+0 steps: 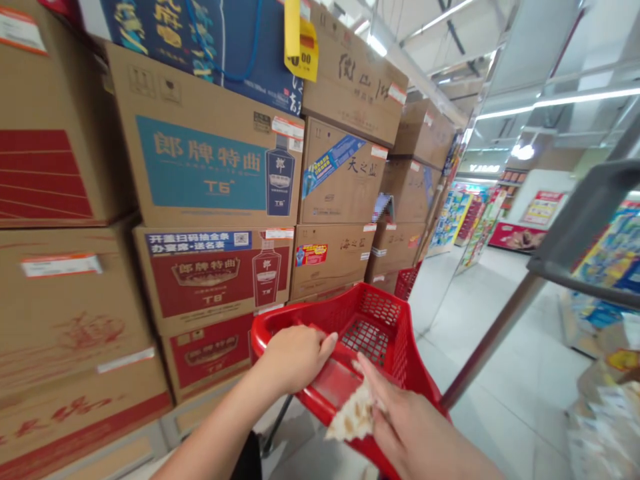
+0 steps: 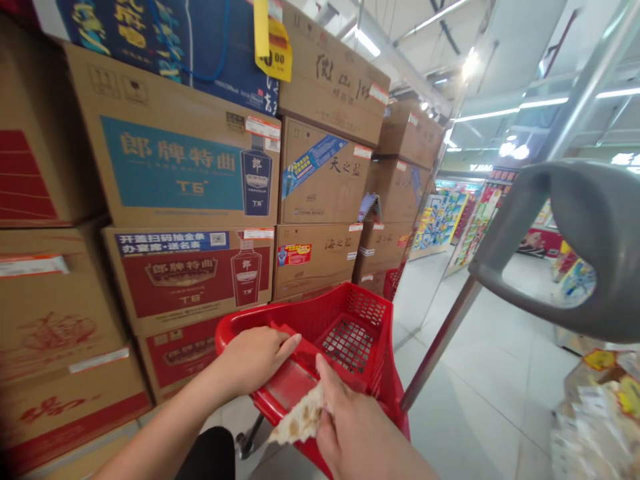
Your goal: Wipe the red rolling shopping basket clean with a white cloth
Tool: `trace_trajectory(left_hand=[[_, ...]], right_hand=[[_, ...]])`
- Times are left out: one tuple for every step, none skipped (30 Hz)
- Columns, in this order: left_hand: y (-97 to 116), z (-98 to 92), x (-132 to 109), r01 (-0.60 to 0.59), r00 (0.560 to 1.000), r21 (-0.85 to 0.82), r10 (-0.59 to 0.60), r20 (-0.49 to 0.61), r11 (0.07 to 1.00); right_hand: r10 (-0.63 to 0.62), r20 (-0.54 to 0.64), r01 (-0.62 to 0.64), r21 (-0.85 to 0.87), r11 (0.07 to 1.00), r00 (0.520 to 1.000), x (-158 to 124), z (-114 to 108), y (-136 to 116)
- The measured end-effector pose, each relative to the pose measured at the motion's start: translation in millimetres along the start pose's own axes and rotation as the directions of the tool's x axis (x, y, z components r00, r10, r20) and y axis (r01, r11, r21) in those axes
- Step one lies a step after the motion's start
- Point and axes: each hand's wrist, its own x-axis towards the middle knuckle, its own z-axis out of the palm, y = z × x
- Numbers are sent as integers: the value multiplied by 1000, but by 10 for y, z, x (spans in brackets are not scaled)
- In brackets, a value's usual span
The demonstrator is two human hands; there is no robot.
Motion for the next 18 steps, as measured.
trace_trajectory(left_hand=[[-10,-1,27,2,1000,-1,-2,1,1000],[-22,-3,53,3,1000,-2,-3,4,1000],[-35,-7,75,5,1000,-4,-5,8,1000],[-47,-10,94,7,1000,-7,-7,11,1000],[-57,-12,108,11,1000,-11,-11,14,1000],[-65,-13,116,16,1000,-16,-15,20,1000],[-70,-13,119,21,999,-21,-21,26,1000],[-71,-13,116,27,999,-27,-26,34,999],[-70,-12,111,30,999,-32,-29,41,999],[-68,-11,103,32,999,-37,-30,44,999],[-65,-11,96,34,998,-40,-32,48,999],[-63,-11,91,38,998,-40,-35,53,998],[-63,-12,91,42,997,-38,-40,61,998],[-65,-14,96,47,996,-34,-45,71,998],[-69,-16,107,51,996,-27,-49,81,998],[-75,-17,124,55,995,-23,-52,90,998],[-83,-18,144,58,994,-22,-55,95,998],[-92,-17,165,61,994,-26,-58,96,998]], right_hand=[[33,-9,-33,-56,998,999,49,31,0],[50,-16,-51,-100,994,999,92,63,2],[50,-18,-52,-129,990,999,125,91,11],[34,-15,-36,-138,990,999,147,110,28],[7,-11,-8,-132,991,1000,159,117,53],[-28,0,28,-112,993,1000,161,110,84],[-69,19,70,-82,994,997,155,88,117],[-113,45,115,-47,992,993,145,56,148],[-158,77,159,-6,987,984,134,18,174],[-193,112,190,33,981,975,123,-20,192],[-211,144,204,62,977,967,116,-52,202],[-213,169,202,79,976,962,113,-73,205],[-197,182,185,80,979,963,117,-81,203],[-167,180,157,70,985,969,127,-77,200],[-134,161,127,52,991,978,141,-63,200],[-112,136,109,32,994,984,160,-44,204],[-113,108,112,16,994,988,180,-24,214],[-150,91,150,9,989,984,200,-6,230]])
